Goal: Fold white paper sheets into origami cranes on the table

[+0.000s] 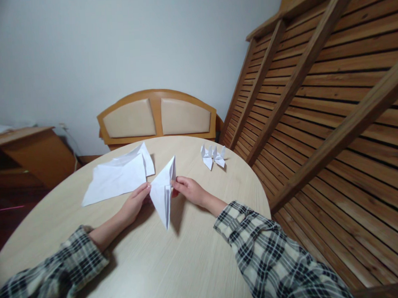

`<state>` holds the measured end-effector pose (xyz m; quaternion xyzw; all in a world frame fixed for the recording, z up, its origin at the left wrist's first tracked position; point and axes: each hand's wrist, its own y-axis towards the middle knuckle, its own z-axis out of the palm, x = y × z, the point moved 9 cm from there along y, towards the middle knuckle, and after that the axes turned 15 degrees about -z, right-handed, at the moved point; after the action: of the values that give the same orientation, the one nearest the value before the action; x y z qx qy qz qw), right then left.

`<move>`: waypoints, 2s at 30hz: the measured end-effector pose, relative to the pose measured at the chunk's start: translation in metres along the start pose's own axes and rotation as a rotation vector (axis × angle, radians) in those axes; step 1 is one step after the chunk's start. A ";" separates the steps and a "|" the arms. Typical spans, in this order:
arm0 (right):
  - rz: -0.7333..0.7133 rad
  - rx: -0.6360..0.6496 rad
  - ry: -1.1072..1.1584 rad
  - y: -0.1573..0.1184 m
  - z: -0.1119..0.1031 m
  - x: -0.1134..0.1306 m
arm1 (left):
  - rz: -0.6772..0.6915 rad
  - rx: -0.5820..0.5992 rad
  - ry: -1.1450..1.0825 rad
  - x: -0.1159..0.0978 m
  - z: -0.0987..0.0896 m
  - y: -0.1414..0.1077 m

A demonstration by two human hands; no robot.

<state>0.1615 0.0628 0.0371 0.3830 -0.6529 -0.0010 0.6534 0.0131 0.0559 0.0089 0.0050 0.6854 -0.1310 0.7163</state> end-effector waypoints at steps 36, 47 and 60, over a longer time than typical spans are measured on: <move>0.031 0.042 -0.140 -0.006 -0.002 -0.016 | 0.185 0.096 0.379 -0.021 0.024 -0.016; -0.019 0.027 -0.122 -0.004 0.001 -0.007 | 0.080 0.126 0.171 -0.011 0.020 -0.010; -0.098 -0.221 -0.326 -0.002 -0.024 0.004 | 0.036 0.207 0.141 -0.002 0.024 -0.005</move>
<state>0.1835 0.0718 0.0432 0.3352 -0.7265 -0.1664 0.5763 0.0361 0.0472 0.0130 0.1001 0.7166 -0.1876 0.6643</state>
